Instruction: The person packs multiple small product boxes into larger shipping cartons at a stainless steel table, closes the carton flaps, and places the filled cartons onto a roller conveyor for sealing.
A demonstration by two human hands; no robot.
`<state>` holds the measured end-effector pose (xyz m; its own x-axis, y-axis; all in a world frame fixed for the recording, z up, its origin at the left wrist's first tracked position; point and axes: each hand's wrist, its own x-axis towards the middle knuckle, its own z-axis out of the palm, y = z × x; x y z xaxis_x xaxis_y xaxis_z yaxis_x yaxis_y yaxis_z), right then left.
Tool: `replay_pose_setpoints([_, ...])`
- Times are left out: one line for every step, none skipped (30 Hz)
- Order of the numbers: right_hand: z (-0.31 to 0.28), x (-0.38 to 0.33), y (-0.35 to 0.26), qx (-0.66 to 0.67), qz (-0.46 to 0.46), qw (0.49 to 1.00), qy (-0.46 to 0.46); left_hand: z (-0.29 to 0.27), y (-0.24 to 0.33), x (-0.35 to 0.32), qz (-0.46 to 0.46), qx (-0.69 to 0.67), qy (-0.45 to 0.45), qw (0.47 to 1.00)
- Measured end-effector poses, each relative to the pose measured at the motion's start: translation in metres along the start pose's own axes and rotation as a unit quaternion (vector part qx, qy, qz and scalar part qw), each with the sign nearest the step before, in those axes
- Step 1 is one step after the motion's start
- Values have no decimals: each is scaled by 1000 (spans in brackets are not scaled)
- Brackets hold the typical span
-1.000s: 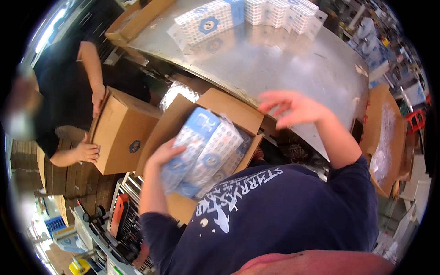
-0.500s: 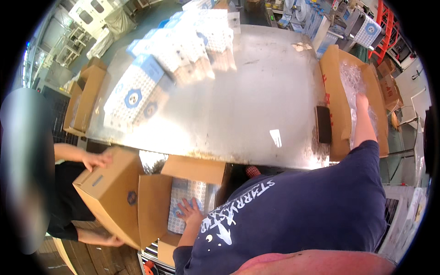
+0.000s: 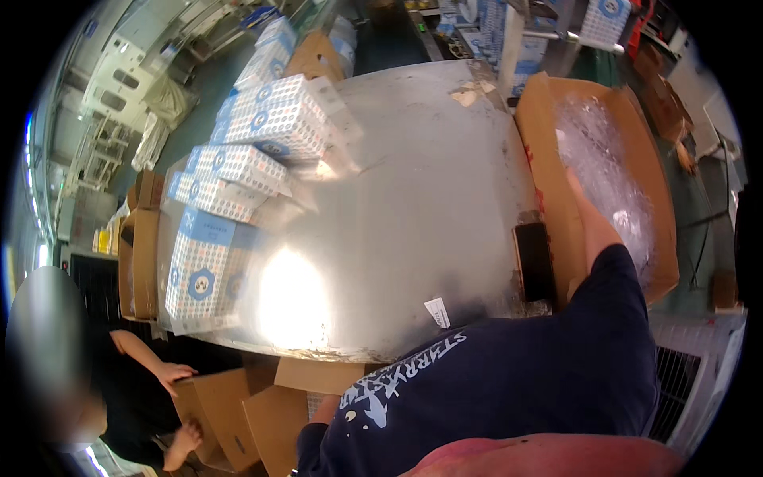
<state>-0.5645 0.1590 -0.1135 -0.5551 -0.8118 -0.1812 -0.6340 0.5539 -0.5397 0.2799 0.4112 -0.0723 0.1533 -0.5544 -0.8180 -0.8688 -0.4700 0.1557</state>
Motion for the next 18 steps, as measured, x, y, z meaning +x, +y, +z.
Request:
replay_pose_setpoints([-2,-5,-6,3,-9,1000,-1,0,4,0,5,-5,3,1000])
replay_pose_setpoints([-3,-13,-11,8,-17,1000,0,0,5,-1,9,-11,5,1000])
replay_pose_setpoints([-7,-19,-18,10,-21,1000,4,-1,8,3,17,-16,4,1000])
replay_pose_setpoints([-14,-32,-23,14,-22,1000,7,-1,6,-1,22,-20,3,1000])
replay_pose_setpoints([-29,-44,-30,21,-17,999,21,-3,8,-3,36,-23,10,999])
replay_pose_setpoints([-40,-56,-39,22,-7,999,32,-2,12,2,48,-29,10,998])
replay_pose_setpoints([-54,-68,-47,13,9,999,47,1,18,7,61,-39,11,997])
replay_pose_setpoints([-67,-80,-56,5,26,998,59,4,21,10,71,-48,13,996])
replay_pose_setpoints([-74,-91,-61,-3,40,997,73,7,30,15,86,-61,16,994])
replay_pose_setpoints([-85,-93,-48,-25,32,991,124,4,38,21,103,-63,23,992])
replay_pose_setpoints([-96,-94,-36,-47,24,983,174,3,37,25,115,-67,33,991])
replay_pose_setpoints([-108,-100,-43,-50,-3,974,219,1,33,26,127,-74,49,988])
replay_pose_setpoints([-128,-109,-57,-56,-33,963,262,1,23,27,134,-78,80,985])
replay_pose_setpoints([-145,-125,-88,40,-66,963,258,2,6,29,148,-93,138,975])
replay_pose_setpoints([-154,-148,-131,135,-97,955,247,1,-16,29,157,-106,194,963])
replay_pose_setpoints([-156,-174,-176,255,-121,942,179,-6,-23,22,198,-208,220,932])
replay_pose_setpoints([-146,-200,-220,371,-140,912,106,-12,-23,23,235,-306,247,889])
replay_pose_setpoints([-121,-228,-256,427,-198,881,37,-45,17,-16,244,-291,255,889])
